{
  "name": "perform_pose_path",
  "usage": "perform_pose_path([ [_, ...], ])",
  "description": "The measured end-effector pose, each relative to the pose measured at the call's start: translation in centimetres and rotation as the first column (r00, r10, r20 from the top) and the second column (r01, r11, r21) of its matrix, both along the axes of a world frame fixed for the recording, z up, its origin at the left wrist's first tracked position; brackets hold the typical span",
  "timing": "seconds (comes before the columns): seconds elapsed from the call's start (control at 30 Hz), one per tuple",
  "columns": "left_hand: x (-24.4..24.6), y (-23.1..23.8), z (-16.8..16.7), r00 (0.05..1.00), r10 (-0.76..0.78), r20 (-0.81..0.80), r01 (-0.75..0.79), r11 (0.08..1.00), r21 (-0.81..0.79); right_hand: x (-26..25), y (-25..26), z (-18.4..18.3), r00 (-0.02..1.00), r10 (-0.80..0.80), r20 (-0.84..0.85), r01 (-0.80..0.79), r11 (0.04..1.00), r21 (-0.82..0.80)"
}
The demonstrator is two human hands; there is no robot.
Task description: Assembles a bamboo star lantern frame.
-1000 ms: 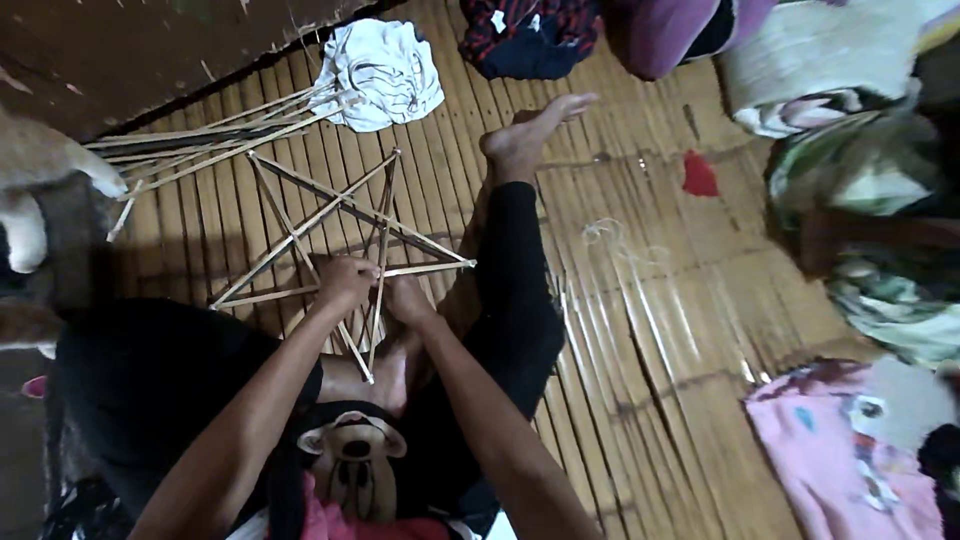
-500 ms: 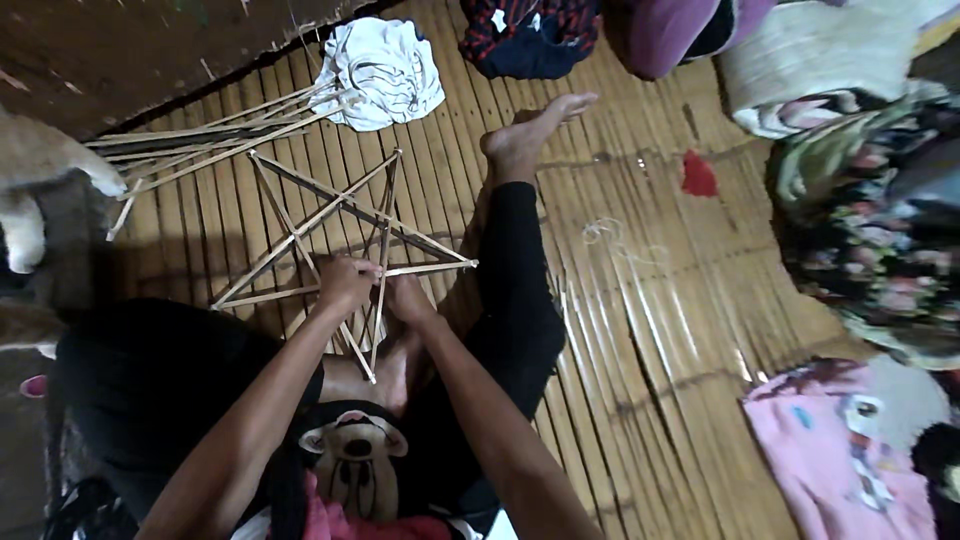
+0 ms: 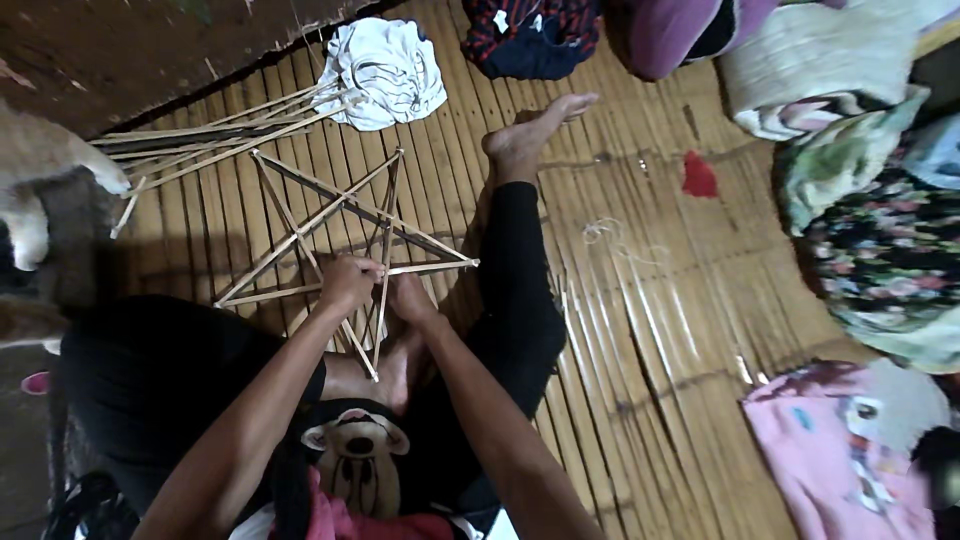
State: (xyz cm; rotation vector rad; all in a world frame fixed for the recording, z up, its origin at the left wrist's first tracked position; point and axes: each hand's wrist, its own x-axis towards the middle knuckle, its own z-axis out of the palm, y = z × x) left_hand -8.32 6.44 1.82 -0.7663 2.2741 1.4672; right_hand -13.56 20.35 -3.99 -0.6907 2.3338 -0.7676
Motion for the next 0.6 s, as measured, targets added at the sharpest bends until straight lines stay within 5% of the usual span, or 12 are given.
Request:
perform_pose_path([
  [0.17, -0.5, -0.7, 0.8, 0.994, -0.092, 0.064, 0.089, 0.995, 0.051, 0.2, 0.7, 0.2, 0.999, -0.032, 0.041, 0.034, 0.999, -0.029],
  [0.27, 0.1, -1.3, 1.2, 0.996, -0.089, -0.009, 0.089, 0.994, -0.064, 0.3, 1.1, 0.6, 0.993, -0.107, 0.044, 0.108, 0.994, -0.029],
  [0.37, 2.8, -1.6, 1.5, 0.973, 0.025, -0.232, -0.086, 0.962, -0.260, 0.5, 1.1, 0.9, 0.996, -0.085, -0.031, 0.085, 0.996, 0.000],
  [0.47, 6.6, -1.5, 0.5, 0.920, 0.100, -0.378, -0.218, 0.934, -0.284, 0.5, 0.9, 0.5, 0.994, -0.032, -0.109, 0.036, 0.999, 0.033],
  [0.6, 10.9, -0.1, -1.0, 0.921, 0.290, -0.259, -0.330, 0.936, -0.122, 0.4, 0.6, 0.0, 0.973, 0.011, -0.232, 0.010, 0.996, 0.091],
])
